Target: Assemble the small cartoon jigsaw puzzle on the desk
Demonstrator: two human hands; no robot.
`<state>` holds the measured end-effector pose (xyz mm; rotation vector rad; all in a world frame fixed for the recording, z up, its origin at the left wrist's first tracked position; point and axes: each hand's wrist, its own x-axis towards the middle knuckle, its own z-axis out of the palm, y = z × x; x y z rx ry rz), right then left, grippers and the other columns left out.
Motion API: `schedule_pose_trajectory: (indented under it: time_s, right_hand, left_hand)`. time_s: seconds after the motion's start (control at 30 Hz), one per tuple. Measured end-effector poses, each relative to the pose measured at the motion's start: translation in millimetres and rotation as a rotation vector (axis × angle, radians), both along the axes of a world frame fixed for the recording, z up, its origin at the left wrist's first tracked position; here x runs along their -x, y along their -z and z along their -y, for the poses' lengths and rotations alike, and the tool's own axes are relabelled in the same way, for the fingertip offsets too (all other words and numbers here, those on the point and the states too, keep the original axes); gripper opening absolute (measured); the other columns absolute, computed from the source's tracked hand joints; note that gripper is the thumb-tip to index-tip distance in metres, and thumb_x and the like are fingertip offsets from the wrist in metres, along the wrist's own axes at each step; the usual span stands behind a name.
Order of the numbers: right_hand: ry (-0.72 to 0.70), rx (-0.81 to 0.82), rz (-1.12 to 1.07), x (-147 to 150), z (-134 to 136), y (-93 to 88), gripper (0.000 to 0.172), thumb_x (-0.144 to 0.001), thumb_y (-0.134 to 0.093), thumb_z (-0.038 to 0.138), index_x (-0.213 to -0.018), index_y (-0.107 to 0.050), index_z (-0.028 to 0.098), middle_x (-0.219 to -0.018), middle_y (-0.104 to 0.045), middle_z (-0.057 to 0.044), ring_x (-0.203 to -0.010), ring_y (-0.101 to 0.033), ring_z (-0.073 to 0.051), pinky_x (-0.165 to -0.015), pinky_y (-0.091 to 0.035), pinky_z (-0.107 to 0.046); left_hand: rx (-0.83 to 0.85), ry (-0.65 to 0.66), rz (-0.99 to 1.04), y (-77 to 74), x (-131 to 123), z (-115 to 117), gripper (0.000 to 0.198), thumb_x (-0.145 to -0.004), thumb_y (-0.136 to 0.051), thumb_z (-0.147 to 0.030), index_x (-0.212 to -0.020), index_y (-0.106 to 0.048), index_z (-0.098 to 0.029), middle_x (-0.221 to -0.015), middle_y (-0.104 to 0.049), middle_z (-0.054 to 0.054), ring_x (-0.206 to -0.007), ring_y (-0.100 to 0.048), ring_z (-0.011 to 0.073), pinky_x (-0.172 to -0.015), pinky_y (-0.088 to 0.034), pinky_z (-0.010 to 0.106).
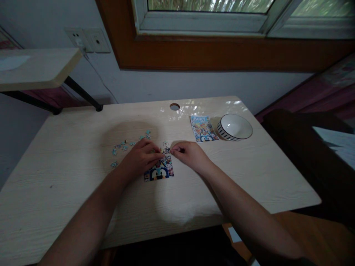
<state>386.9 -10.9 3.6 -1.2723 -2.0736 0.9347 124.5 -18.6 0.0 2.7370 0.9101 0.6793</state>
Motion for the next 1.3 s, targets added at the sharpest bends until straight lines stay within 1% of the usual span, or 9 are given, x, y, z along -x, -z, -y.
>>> schedule_pose_trajectory:
  time_s: [0.17, 0.3, 0.37, 0.5, 0.6, 0.73, 0.9, 1.1, 1.3]
  right_hand:
    - [0.024, -0.008, -0.024, 0.5, 0.0, -1.2, 0.017, -0.093, -0.063, 0.020, -0.080, -0.073, 0.021, -0.081, -0.075, -0.002, -0.075, -0.066, -0.018, -0.073, -0.048, -0.030]
    - [0.045, 0.012, -0.046, -0.1, 0.6, -3.5, 0.016, -0.093, -0.064, 0.023, -0.081, -0.074, 0.021, -0.081, -0.076, -0.002, -0.074, -0.066, -0.018, -0.071, -0.047, -0.030]
    - [0.082, 0.013, -0.070, -1.5, 0.9, -4.8, 0.017, -0.094, -0.064, 0.025, -0.080, -0.074, 0.021, -0.081, -0.076, -0.002, -0.074, -0.067, -0.018, -0.070, -0.047, -0.030]
    - [0.178, -0.051, -0.050, -5.5, 0.8, -6.6, 0.020, -0.093, -0.066, 0.028, -0.076, -0.071, 0.020, -0.076, -0.073, -0.003, -0.070, -0.065, -0.019, -0.067, -0.045, -0.030]
    - [0.210, -0.117, 0.007, -8.3, 0.4, -7.4, 0.019, -0.093, -0.068, 0.027, -0.075, -0.070, 0.020, -0.075, -0.072, -0.003, -0.070, -0.064, -0.019, -0.067, -0.044, -0.030]
    - [0.211, -0.151, 0.035, -10.2, 0.1, -7.5, 0.019, -0.093, -0.067, 0.024, -0.074, -0.069, 0.020, -0.073, -0.071, -0.002, -0.069, -0.063, -0.017, -0.067, -0.043, -0.029]
    - [0.219, -0.168, 0.027, -10.9, 0.2, -6.7, 0.019, -0.093, -0.067, 0.024, -0.074, -0.068, 0.020, -0.073, -0.070, -0.001, -0.070, -0.063, -0.016, -0.068, -0.042, -0.028]
    - [0.208, -0.147, 0.036, -10.9, -0.2, -5.3, 0.018, -0.093, -0.068, 0.026, -0.076, -0.070, 0.020, -0.075, -0.072, -0.002, -0.070, -0.064, -0.017, -0.068, -0.044, -0.029]
    - [0.211, -0.155, 0.018, -10.7, -0.9, -3.2, 0.005, -0.092, -0.069, 0.022, -0.092, -0.073, 0.021, -0.082, -0.073, -0.002, -0.072, -0.065, -0.018, -0.068, -0.045, -0.029]
  left_hand:
    - [0.014, 0.012, 0.000, 0.6, 2.0, -0.5, 0.022, -0.101, -0.066, -0.027, -0.119, -0.078, -0.028, -0.113, -0.073, 0.007, -0.111, -0.055, 0.0263, -0.099, -0.050, 0.044]
    - [0.014, 0.013, 0.013, 0.6, 2.9, -0.6, 0.021, -0.101, -0.066, -0.027, -0.118, -0.078, -0.028, -0.113, -0.073, 0.007, -0.111, -0.056, 0.0263, -0.100, -0.050, 0.045]
    - [0.012, 0.002, 0.023, 0.9, 3.3, -0.9, 0.021, -0.101, -0.066, -0.027, -0.118, -0.078, -0.027, -0.112, -0.074, 0.007, -0.111, -0.057, 0.0265, -0.100, -0.050, 0.045]
    - [-0.014, -0.021, 0.039, 0.6, 3.3, -1.3, 0.019, -0.101, -0.066, -0.025, -0.116, -0.078, -0.024, -0.111, -0.074, 0.008, -0.109, -0.057, 0.0260, -0.100, -0.051, 0.045]
    - [-0.053, -0.038, 0.045, 0.2, 2.7, -1.2, 0.019, -0.102, -0.065, -0.025, -0.115, -0.078, -0.021, -0.109, -0.074, 0.008, -0.107, -0.057, 0.0258, -0.098, -0.051, 0.045]
    - [-0.095, -0.055, 0.056, 0.5, 2.1, -1.4, 0.018, -0.101, -0.066, -0.024, -0.114, -0.078, -0.020, -0.107, -0.074, 0.008, -0.105, -0.057, 0.0255, -0.096, -0.052, 0.044]
    - [-0.103, -0.056, 0.048, -0.3, 2.2, -1.8, 0.018, -0.100, -0.067, -0.023, -0.114, -0.078, -0.021, -0.106, -0.075, 0.007, -0.103, -0.058, 0.0254, -0.096, -0.052, 0.044]
    - [-0.112, -0.059, 0.051, 0.0, 1.9, -1.7, 0.017, -0.100, -0.068, -0.022, -0.113, -0.078, -0.020, -0.106, -0.074, 0.008, -0.103, -0.057, 0.0253, -0.095, -0.052, 0.043]
    - [-0.109, -0.057, 0.046, 1.2, 1.9, -2.2, 0.018, -0.099, -0.068, -0.021, -0.113, -0.078, -0.020, -0.105, -0.074, 0.008, -0.102, -0.058, 0.0248, -0.095, -0.052, 0.043]
